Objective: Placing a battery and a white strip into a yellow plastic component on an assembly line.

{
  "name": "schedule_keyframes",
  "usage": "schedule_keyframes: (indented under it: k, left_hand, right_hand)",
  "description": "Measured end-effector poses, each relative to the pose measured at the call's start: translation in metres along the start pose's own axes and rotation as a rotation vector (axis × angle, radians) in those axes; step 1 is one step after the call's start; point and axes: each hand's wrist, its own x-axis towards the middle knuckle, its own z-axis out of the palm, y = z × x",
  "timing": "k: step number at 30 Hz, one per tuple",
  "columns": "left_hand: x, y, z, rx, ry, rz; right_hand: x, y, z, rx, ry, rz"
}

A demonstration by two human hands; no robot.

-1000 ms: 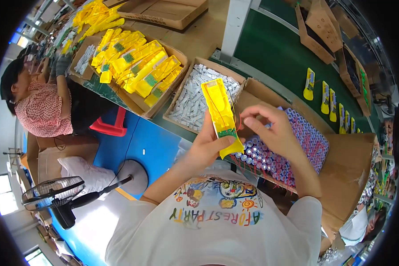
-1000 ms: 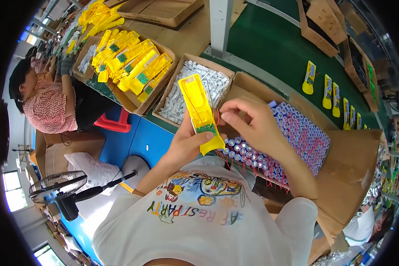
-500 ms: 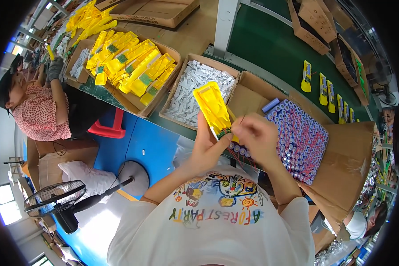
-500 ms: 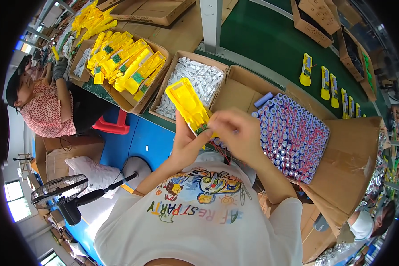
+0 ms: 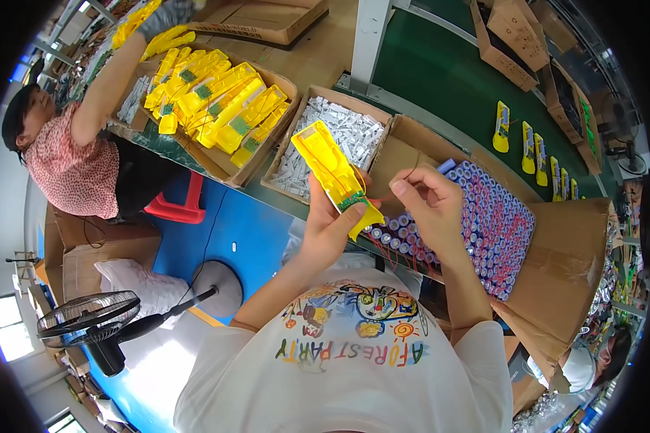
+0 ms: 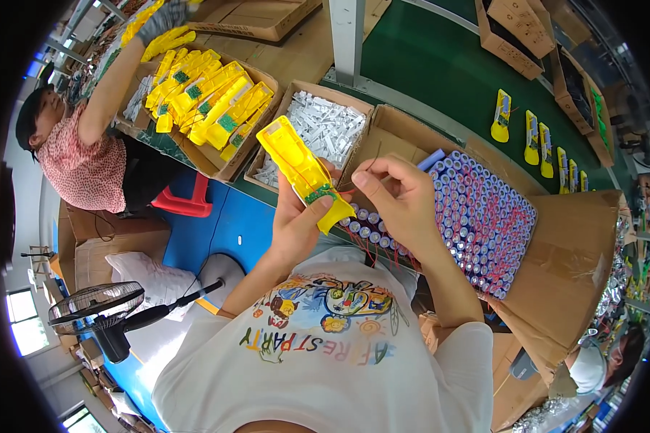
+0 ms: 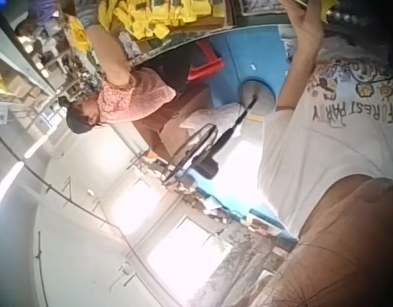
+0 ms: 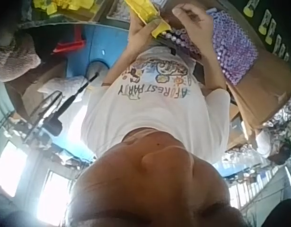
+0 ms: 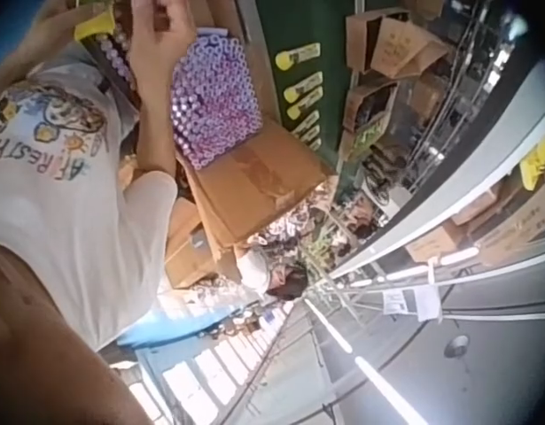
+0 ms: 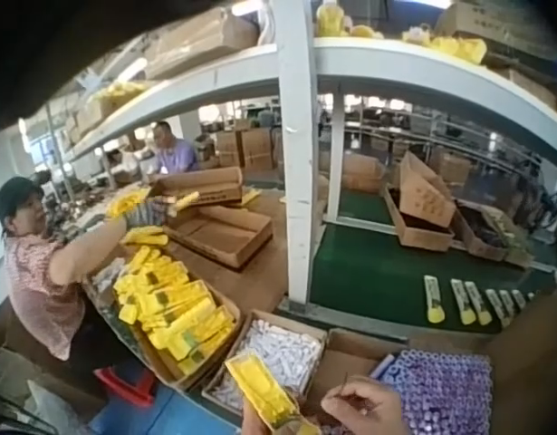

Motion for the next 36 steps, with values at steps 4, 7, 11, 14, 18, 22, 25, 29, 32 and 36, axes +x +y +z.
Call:
schedule_keyframes:
  k: [4, 7, 11, 14, 18, 22, 25, 29, 32, 36]
  left_hand:
    - [-0.003, -0.004, -0.001, 0.083, -0.004, -0.075]
    - [-0.006, -0.002, 0.001, 0.077, -0.020, -0.105]
    - [-0.005, -0.005, 0.000, 0.070, -0.030, -0.074]
    - [-0.003, -0.010, -0.006, 0.207, -0.048, -0.055]
    - [-0.001, -0.008, -0.005, 0.192, -0.076, -0.090]
    - [-0.002, -0.006, -0.004, 0.141, -0.062, -0.129]
    - [-0.007, 0.001, -0.004, 0.019, 0.030, -0.107]
    - [-0.003, 0.009, -0.008, 0.062, 0.104, 0.002]
    - [-0.008, 0.006, -0.006, 0.083, 0.067, -0.019]
    - [-0.008, 0.001, -0.005, 0.076, 0.015, -0.050]
  right_hand:
    - [-0.003, -0.006, 0.006, 0.354, -0.066, 0.046]
    - [-0.001, 0.002, 0.003, 0.283, 0.001, 0.082]
    - [-0.006, 0.007, 0.004, 0.200, -0.232, 0.291]
    - [-0.007, 0.008, 0.006, 0.202, -0.206, 0.037]
    - [-0.002, 0.008, 0.004, -0.055, -0.312, -0.130]
    - [0.000, 0.010, 0.004, -0.161, -0.320, -0.154]
    - [-0.001, 0.003, 0.003, -0.024, -0.211, 0.085]
    - [-0.014, 0.037, 0.002, 0.285, -0.185, 0.529]
    - [-0.005, 0.011, 0.016, -0.002, -0.093, -0.110]
    - [-0.002, 0.003, 0.014, -0.067, -0.211, -0.121]
